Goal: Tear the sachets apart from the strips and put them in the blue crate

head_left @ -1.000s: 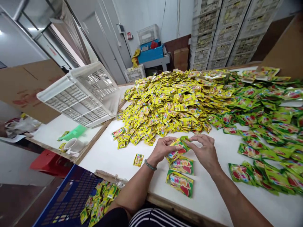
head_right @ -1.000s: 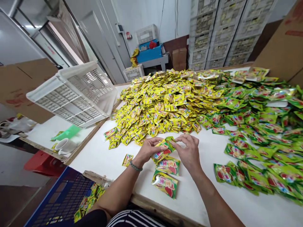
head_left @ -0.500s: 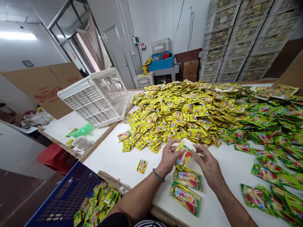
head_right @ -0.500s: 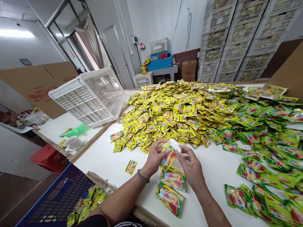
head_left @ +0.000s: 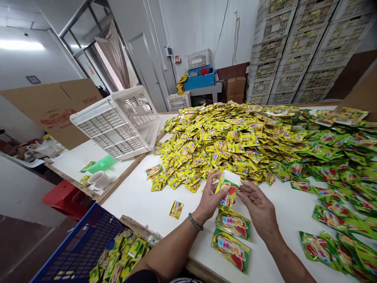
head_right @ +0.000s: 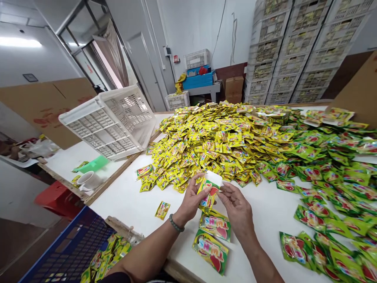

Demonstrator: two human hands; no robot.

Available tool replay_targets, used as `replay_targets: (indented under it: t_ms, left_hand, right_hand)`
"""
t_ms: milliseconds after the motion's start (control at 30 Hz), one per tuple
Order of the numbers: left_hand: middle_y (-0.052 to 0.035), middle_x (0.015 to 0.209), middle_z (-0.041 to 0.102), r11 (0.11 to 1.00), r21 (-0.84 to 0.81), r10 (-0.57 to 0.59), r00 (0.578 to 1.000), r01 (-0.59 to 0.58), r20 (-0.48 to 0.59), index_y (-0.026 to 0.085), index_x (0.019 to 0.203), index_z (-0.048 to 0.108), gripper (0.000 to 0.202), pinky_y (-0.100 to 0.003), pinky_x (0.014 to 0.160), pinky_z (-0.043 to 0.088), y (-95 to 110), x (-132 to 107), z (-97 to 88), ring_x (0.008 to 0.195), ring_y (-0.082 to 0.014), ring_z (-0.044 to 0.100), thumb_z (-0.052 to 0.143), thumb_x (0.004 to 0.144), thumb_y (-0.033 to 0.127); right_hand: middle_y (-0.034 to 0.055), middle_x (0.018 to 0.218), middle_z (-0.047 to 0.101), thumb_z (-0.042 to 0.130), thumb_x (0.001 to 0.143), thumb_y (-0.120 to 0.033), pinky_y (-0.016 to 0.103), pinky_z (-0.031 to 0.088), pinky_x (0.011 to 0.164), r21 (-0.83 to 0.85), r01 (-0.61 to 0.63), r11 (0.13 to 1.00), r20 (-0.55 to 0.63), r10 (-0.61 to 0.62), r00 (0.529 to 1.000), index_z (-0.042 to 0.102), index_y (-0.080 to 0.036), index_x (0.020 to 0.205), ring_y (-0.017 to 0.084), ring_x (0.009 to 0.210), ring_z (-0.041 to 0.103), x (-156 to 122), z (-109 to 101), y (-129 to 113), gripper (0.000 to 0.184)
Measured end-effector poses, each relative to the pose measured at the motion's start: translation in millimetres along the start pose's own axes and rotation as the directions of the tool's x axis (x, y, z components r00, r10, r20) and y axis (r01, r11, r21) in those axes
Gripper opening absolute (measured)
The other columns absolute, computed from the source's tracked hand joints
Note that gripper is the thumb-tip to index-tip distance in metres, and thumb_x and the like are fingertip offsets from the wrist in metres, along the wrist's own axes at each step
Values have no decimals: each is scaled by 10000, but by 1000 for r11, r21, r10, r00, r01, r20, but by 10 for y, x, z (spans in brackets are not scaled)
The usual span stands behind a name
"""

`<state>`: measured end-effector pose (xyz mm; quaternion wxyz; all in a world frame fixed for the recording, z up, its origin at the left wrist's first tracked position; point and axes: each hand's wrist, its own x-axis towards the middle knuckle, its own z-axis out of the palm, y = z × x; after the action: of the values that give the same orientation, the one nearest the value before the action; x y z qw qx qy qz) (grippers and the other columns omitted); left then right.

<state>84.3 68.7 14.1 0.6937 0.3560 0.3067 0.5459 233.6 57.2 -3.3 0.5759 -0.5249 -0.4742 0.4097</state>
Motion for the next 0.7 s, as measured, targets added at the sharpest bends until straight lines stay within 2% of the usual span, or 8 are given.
replay_targets:
  t_ms: [200,300,400,467,567,633,700]
  left_hand:
    - [6,835,651,999,49,13,1000,-13,5,263,1259,425,696,-281,601,529,-40,-21,0,600,-137,628,808,699,420]
    - [9,803,644,995,100,-2,999,-3,44,248,1231,474,637,-265,611,515,-44,-31,-23,608,-125,615,797,712,426]
    - [4,787,641,985,170,-27,993,7,115,209,1113,556,512,-233,608,487,-31,-19,-59,619,-102,589,793,717,430]
    - [0,811,652,982,186,-51,989,24,138,199,1076,562,493,-222,615,481,-16,0,-80,634,-95,586,801,708,424]
    - [-10,848,679,980,187,-94,986,67,138,198,1073,527,528,-226,631,488,0,27,-98,658,-104,608,815,687,416]
    - [14,798,678,983,169,-83,993,67,87,215,1083,482,584,-229,615,485,0,41,-101,637,-113,616,834,659,408]
    - [54,720,653,986,157,-53,998,50,17,230,1084,455,638,-222,589,472,-6,60,-97,593,-110,606,859,618,393]
  right_hand:
    - [62,906,698,729,714,-559,384,551,780,-140,49,989,60,-41,997,709,-223,1045,216,801,643,0,-16,-44,472]
    - [55,876,690,677,755,-576,349,534,748,-178,88,980,112,-68,991,710,-214,911,214,794,629,9,-51,-69,395]
    - [41,798,673,617,809,-578,320,517,696,-195,67,979,231,-21,973,664,-207,784,206,764,614,23,-92,-70,374]
    - [27,776,676,628,815,-558,322,524,696,-139,4,990,262,33,964,654,-215,907,204,756,625,30,-107,-72,356]
    - [47,889,719,670,799,-518,368,543,788,-70,-73,995,258,89,962,589,-219,1213,225,847,666,26,-109,-114,517]
    - [73,1014,726,671,796,-508,404,527,877,-132,-29,991,237,60,970,634,-212,1204,243,945,666,21,-106,-165,506]
    - [73,1069,724,647,806,-518,424,497,948,-185,38,982,216,3,976,725,-211,1053,254,1016,652,27,-106,-209,401]
